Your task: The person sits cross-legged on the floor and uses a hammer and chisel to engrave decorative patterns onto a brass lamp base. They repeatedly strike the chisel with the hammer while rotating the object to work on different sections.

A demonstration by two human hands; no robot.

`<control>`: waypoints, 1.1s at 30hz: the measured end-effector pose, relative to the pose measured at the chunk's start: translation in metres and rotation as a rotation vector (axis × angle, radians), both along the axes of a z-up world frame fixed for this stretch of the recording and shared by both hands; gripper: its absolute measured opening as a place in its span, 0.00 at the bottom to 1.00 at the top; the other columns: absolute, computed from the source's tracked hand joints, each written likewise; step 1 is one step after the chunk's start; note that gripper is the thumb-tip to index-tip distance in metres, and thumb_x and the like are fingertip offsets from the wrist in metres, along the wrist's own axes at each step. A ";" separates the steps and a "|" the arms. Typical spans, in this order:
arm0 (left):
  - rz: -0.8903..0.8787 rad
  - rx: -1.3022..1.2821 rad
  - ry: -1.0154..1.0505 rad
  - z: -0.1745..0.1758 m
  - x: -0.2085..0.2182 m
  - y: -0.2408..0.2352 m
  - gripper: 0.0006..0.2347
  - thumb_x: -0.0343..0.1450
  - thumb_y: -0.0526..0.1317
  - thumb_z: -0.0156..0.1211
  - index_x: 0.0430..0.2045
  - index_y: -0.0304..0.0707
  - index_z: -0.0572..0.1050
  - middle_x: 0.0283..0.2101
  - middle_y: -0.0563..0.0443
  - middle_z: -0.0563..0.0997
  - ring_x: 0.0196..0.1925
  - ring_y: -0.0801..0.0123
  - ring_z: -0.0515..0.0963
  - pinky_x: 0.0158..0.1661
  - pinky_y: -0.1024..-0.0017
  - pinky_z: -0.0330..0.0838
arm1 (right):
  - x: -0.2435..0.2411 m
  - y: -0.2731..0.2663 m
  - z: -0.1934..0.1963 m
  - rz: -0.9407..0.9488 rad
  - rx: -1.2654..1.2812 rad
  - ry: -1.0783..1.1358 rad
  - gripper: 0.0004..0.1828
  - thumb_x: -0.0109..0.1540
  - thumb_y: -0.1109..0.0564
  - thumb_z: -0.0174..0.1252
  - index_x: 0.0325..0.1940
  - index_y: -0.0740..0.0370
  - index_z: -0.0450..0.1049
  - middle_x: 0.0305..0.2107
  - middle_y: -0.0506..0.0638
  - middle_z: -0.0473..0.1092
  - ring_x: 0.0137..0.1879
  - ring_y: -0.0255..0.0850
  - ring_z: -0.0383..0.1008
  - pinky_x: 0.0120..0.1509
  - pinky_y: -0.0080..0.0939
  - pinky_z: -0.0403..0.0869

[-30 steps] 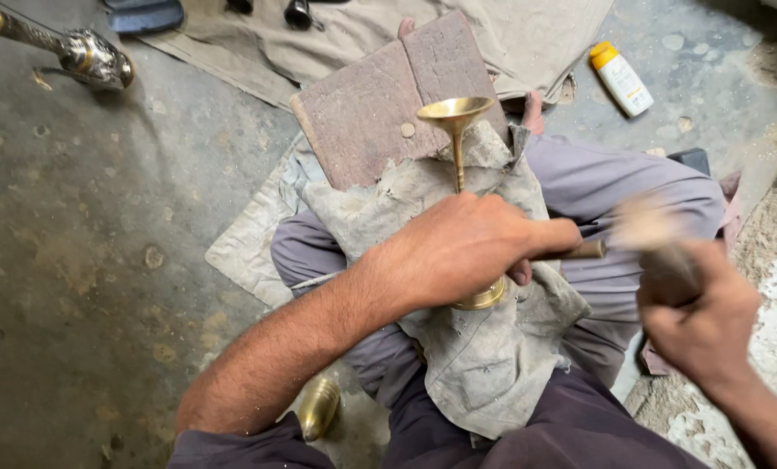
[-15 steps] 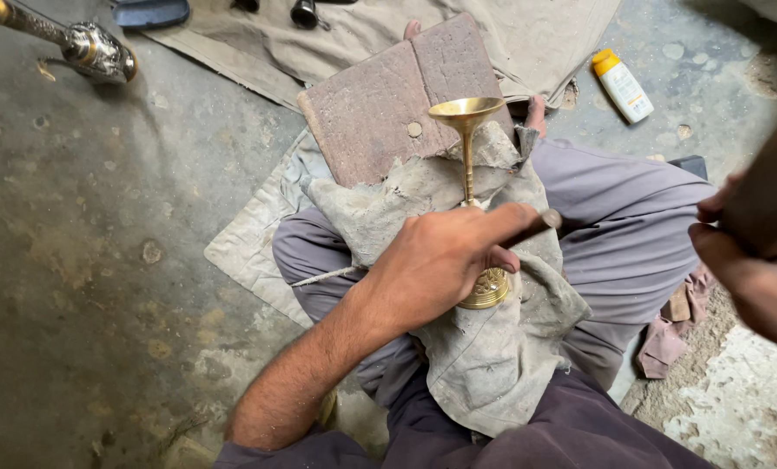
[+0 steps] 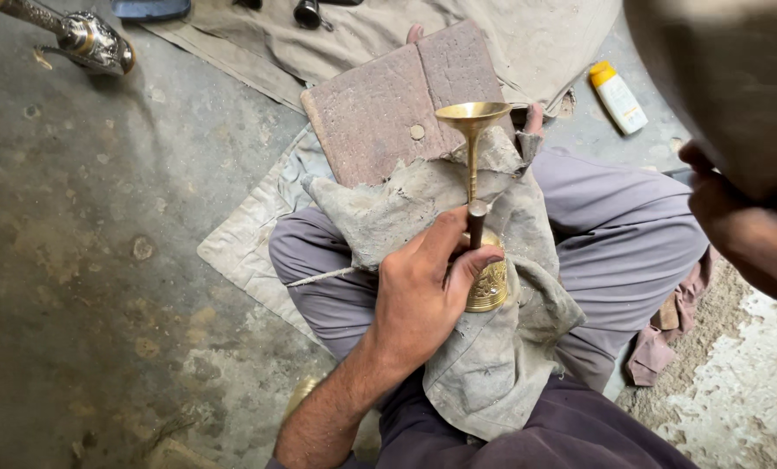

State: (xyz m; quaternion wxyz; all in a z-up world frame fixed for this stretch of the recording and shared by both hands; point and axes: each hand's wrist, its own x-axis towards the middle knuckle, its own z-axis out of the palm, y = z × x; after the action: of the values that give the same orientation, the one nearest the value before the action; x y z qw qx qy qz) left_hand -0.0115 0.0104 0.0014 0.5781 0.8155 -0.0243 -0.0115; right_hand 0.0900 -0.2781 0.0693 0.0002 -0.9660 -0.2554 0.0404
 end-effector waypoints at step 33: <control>0.160 0.911 1.530 -0.243 -0.329 0.179 0.34 0.66 0.73 0.56 0.55 0.49 0.78 0.43 0.45 0.84 0.44 0.59 0.85 0.43 0.63 0.73 | -0.112 -0.087 -0.198 -0.811 0.504 0.437 0.23 0.54 0.61 0.71 0.52 0.66 0.75 0.41 0.57 0.79 0.47 0.45 0.79 0.54 0.47 0.75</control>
State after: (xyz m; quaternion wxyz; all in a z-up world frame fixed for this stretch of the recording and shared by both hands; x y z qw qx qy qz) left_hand -0.3403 0.1891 -0.2418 0.0552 0.7346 0.4318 -0.5204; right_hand -0.0221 -0.3648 -0.1292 0.3014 -0.9263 0.1431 0.1749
